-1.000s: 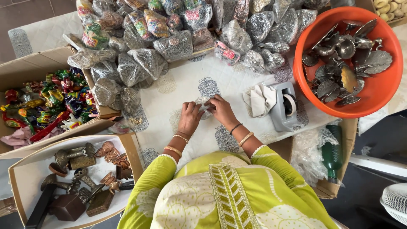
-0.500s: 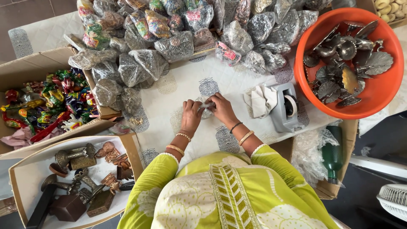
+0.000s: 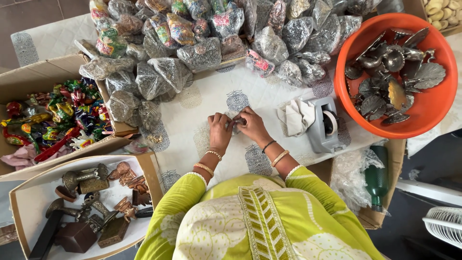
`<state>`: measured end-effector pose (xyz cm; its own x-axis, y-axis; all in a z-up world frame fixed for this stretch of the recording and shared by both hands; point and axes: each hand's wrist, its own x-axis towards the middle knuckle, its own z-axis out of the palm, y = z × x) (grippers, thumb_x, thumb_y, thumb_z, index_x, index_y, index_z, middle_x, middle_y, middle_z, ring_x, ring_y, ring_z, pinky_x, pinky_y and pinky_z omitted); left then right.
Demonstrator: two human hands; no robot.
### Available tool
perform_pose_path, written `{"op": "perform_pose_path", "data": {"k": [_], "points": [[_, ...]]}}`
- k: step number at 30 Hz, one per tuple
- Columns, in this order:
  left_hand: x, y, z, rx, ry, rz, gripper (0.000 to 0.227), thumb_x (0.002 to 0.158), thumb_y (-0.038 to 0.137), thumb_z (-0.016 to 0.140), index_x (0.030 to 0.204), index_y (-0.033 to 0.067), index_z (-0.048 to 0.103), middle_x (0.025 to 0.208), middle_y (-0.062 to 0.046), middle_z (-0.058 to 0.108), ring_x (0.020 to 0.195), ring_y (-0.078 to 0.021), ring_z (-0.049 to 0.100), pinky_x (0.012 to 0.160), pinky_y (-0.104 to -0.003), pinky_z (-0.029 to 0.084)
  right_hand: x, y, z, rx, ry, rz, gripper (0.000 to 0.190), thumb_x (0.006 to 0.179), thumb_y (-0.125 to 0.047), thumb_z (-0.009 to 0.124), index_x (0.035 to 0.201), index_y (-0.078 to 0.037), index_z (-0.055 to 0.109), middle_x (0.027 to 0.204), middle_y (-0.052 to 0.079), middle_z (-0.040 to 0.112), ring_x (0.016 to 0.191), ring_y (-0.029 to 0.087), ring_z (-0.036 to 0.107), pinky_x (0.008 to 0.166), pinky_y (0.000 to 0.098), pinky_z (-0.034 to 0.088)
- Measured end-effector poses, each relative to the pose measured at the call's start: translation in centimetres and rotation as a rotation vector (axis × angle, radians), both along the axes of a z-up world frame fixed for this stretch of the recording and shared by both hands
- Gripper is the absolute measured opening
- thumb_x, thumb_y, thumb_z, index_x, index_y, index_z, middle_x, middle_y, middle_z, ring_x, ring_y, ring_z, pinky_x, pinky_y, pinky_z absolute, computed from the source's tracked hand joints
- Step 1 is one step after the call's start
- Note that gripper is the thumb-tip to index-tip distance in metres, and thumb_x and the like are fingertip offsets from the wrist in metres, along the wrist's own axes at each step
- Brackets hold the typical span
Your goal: The person picks up decorative items from a box, places them into small plastic bags, and seals the bags using a tape dispenser.
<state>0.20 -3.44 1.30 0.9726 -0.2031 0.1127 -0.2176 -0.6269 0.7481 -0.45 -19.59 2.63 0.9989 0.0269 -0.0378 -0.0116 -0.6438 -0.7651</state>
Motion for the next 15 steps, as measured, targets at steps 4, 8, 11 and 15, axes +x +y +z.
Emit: {"op": "perform_pose_path", "data": {"k": [4, 8, 11, 15], "points": [[0.1, -0.2, -0.4, -0.070, 0.070, 0.024, 0.022, 0.085, 0.005, 0.077, 0.103, 0.0052, 0.065, 0.107, -0.011, 0.062, 0.106, -0.0365, 0.049, 0.092, -0.046, 0.046, 0.0, -0.3, -1.3, 0.040, -0.047, 0.022, 0.018, 0.083, -0.001, 0.077, 0.098, -0.011, 0.077, 0.096, 0.004, 0.064, 0.081, 0.020, 0.070, 0.070, 0.0314, 0.057], [-0.4, -0.4, -1.3, -0.132, 0.092, 0.134, 0.030, 0.081, 0.006, 0.081, 0.104, 0.0071, 0.063, 0.106, -0.010, 0.061, 0.106, -0.0343, 0.049, 0.093, -0.044, 0.044, 0.2, 0.2, -1.1, 0.054, -0.003, -0.054, 0.020, 0.079, -0.002, 0.079, 0.097, -0.009, 0.073, 0.097, 0.003, 0.065, 0.079, 0.019, 0.070, 0.071, 0.0311, 0.057], [-0.4, -0.5, -1.4, -0.119, 0.012, 0.199, 0.027, 0.076, 0.007, 0.085, 0.095, 0.0086, 0.067, 0.107, -0.015, 0.058, 0.105, -0.0361, 0.048, 0.091, -0.045, 0.043, 0.3, 0.1, -1.6, 0.115, 0.019, -0.063, 0.022, 0.079, 0.000, 0.079, 0.097, -0.006, 0.068, 0.099, 0.005, 0.063, 0.079, 0.019, 0.071, 0.072, 0.0312, 0.058], [0.0, -0.3, -6.8, -0.271, 0.128, 0.219, 0.024, 0.081, 0.010, 0.085, 0.097, 0.0084, 0.067, 0.108, -0.016, 0.056, 0.102, -0.0337, 0.056, 0.084, -0.041, 0.050, 0.1, 0.1, -1.7, 0.077, -0.016, -0.037, 0.022, 0.079, -0.002, 0.081, 0.096, -0.008, 0.069, 0.105, 0.007, 0.057, 0.092, 0.023, 0.066, 0.080, 0.0337, 0.056]]}}
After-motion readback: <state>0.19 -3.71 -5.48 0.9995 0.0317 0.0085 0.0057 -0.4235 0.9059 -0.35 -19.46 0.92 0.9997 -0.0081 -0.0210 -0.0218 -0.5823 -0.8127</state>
